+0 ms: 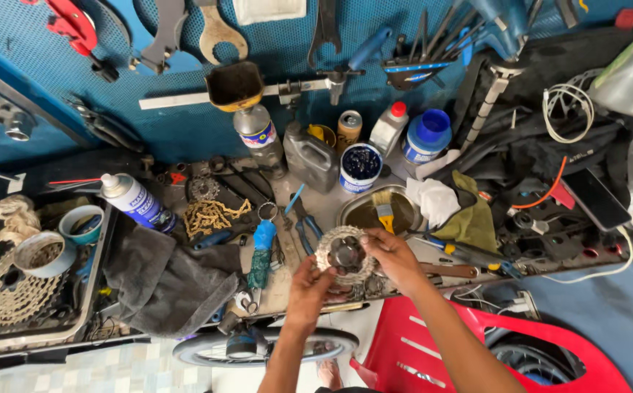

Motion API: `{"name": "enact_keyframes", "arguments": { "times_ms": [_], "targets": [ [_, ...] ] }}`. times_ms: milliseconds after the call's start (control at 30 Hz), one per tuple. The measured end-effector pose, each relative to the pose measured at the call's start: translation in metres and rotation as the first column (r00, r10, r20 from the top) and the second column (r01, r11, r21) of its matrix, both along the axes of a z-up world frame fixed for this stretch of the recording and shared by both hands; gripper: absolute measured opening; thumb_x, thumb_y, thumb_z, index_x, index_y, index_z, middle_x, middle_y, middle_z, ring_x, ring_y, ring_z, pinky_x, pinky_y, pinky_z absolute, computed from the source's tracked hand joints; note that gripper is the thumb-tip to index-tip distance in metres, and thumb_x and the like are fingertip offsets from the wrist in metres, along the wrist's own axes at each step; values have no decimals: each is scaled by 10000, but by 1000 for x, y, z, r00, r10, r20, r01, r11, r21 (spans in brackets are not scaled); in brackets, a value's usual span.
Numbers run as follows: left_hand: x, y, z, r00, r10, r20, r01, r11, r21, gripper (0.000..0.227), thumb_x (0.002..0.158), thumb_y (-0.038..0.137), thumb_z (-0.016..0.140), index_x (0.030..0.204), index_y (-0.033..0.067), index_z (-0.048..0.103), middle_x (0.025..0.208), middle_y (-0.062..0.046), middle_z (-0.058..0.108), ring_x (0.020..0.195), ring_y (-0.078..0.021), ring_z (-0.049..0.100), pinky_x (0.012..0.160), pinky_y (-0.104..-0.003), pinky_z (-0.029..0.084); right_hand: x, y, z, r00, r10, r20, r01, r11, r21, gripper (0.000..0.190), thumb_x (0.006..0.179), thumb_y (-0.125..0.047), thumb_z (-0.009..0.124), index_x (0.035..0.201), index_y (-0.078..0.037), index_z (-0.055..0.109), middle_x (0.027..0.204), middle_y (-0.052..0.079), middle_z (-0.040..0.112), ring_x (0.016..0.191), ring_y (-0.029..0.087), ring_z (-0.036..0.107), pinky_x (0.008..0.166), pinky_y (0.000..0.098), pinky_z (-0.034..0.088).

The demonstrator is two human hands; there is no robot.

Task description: The person works on a bicycle wheel mounted on a stand, repeatedly inserting and removing a black cylindrical hub component. They manipulate the hub and a small metal ring with their hands, occasionally spinning the wheel to check alignment. The person also handles a bicycle cassette and a brush near a workbench filled with tools.

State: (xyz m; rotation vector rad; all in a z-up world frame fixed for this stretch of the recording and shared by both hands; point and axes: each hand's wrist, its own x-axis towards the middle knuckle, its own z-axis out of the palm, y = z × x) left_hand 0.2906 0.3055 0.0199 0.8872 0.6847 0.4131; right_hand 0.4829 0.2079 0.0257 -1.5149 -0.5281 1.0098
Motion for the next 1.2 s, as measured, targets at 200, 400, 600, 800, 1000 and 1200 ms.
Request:
{"name": "enact_keyframes", "arguments": {
  "times_ms": [200, 400, 600, 800, 1000, 1200],
  "targets": [
    [-21, 39, 12, 969, 236, -78, -222, 963, 155, 365, 935, 100, 653, 1252, 38, 485, 1007, -168, 730, 749, -273, 750, 581, -380, 607, 44, -20, 17, 203, 402, 893, -127, 915, -383, 300, 773, -119, 732, 1062, -191, 769, 1105, 8, 674, 1104, 244, 564, 986, 398, 453],
    [-30, 46, 22, 955, 295, -35, -289, 951, 107, 336, 923, 97, 638, 1234, 86, 512, 1032, -88, 738, 819, -257, 747, 649, -368, 606, 44, -6, 8, 36, 575, 817, -254, 796, -549, 172, 810, -237, 748, 941, -129, 777, 1119, 22, 614, 1153, 246, 490, 971, 420, 391],
    [-21, 51, -5, 955, 287, 75, -294, 950, 104, 284, 956, 72, 620, 1227, 77, 538, 946, -92, 716, 806, -201, 723, 745, -429, 655, 29, 15, 0, -27, 588, 809, -287, 770, -570, 176, 834, -250, 721, 947, -125, 770, 1055, 32, 611, 1118, 241, 494, 965, 425, 381],
    [8, 53, -16, 937, 301, 178, -325, 937, 126, 239, 1025, 26, 586, 1256, 59, 536, 873, -46, 596, 718, -131, 566, 791, -486, 628, 6, 28, -3, 125, 563, 817, -327, 801, -502, 179, 898, -219, 710, 1051, -149, 772, 1050, 48, 635, 1097, 244, 534, 949, 423, 421],
    [11, 59, 16, 952, 305, 28, -306, 948, 88, 282, 946, 29, 501, 1220, 96, 499, 1058, -89, 696, 863, -232, 740, 738, -440, 648, 47, 16, 6, 124, 516, 847, -221, 847, -484, 534, 705, -6, 734, 1194, -220, 745, 1196, 93, 606, 1161, 288, 534, 1014, 455, 411],
    [22, 54, 12, 967, 250, 45, -254, 953, 165, 348, 904, -60, 535, 1224, 67, 482, 1112, -116, 687, 941, -239, 731, 777, -437, 614, 58, 11, 0, 21, 583, 812, -213, 797, -566, 442, 785, -63, 724, 1193, -232, 719, 1209, 77, 597, 1175, 286, 577, 999, 408, 471]
  ]
}}
